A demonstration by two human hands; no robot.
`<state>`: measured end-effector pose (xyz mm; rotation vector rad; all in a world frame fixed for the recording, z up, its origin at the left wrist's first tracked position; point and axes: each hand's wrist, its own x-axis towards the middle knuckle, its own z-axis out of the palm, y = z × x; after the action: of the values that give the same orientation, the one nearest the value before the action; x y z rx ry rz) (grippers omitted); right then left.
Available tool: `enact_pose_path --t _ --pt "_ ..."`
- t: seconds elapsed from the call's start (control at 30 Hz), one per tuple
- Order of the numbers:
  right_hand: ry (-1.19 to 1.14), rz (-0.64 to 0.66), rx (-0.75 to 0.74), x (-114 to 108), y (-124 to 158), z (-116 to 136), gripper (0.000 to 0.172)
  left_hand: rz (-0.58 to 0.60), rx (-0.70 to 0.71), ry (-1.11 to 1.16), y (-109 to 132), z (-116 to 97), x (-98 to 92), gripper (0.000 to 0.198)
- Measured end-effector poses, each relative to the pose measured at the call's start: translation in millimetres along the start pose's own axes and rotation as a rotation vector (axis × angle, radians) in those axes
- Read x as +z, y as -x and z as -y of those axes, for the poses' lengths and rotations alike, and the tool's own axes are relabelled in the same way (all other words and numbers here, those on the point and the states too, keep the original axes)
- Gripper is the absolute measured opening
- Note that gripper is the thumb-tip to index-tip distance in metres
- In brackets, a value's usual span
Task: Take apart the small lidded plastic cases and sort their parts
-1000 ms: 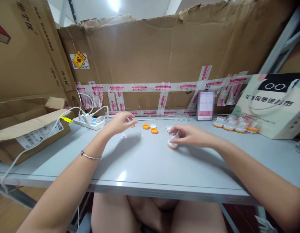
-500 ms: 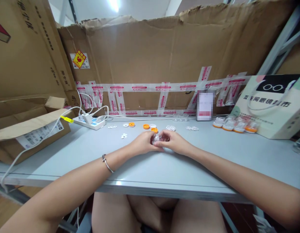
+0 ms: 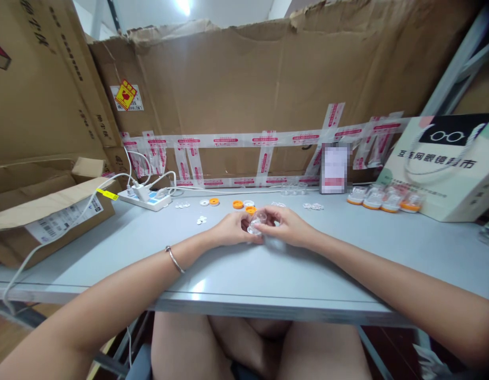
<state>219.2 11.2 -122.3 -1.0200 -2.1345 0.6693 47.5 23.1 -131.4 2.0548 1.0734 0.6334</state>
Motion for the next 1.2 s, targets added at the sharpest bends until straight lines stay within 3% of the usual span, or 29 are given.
enact_pose_path --t 0.13,0.23,0.33,0.47,0.57,0.7,0.77,0.93,1.07,1.2 --pt "-0.076 -0.136 -0.051 -15 -1 6 0.023 0.013 -0.023 -0.039 3 -6 -4.7 0.041" --pt "-0.183 -0.349 0.020 -32 -5 -2 0.025 0.040 0.000 -0.061 6 -8 -6.7 0.039" --pt "-0.215 -0.572 0.099 -56 -10 -25 0.026 0.083 0.048 -0.072 9 -9 -7.8 0.034" --pt "-0.108 -0.743 0.209 -86 -16 -62 0.037 0.112 0.115 -0.116 10 -8 -8.6 0.032" --pt "0.042 -0.648 0.298 -92 -26 -80 0.040 0.127 0.136 -0.131 9 -8 -9.0 0.032" --pt "0.375 -0.391 0.185 -77 -53 -90 0.029 0.129 0.139 -0.140 9 -8 -9.4 0.031" --pt "0.575 -0.326 0.185 -69 -68 -96 0.027 0.121 0.154 -0.145 9 -8 -9.5 0.030" --pt "0.772 -0.300 0.321 -63 -91 -119 0.032 0.121 0.202 -0.167 8 -6 -10.0 0.029" --pt "0.763 -0.315 0.354 -64 -94 -131 0.034 0.126 0.210 -0.186 7 -3 -10.8 0.030" --pt "0.709 -0.373 0.364 -63 -94 -126 0.039 0.133 0.214 -0.173 8 -3 -11.4 0.030"
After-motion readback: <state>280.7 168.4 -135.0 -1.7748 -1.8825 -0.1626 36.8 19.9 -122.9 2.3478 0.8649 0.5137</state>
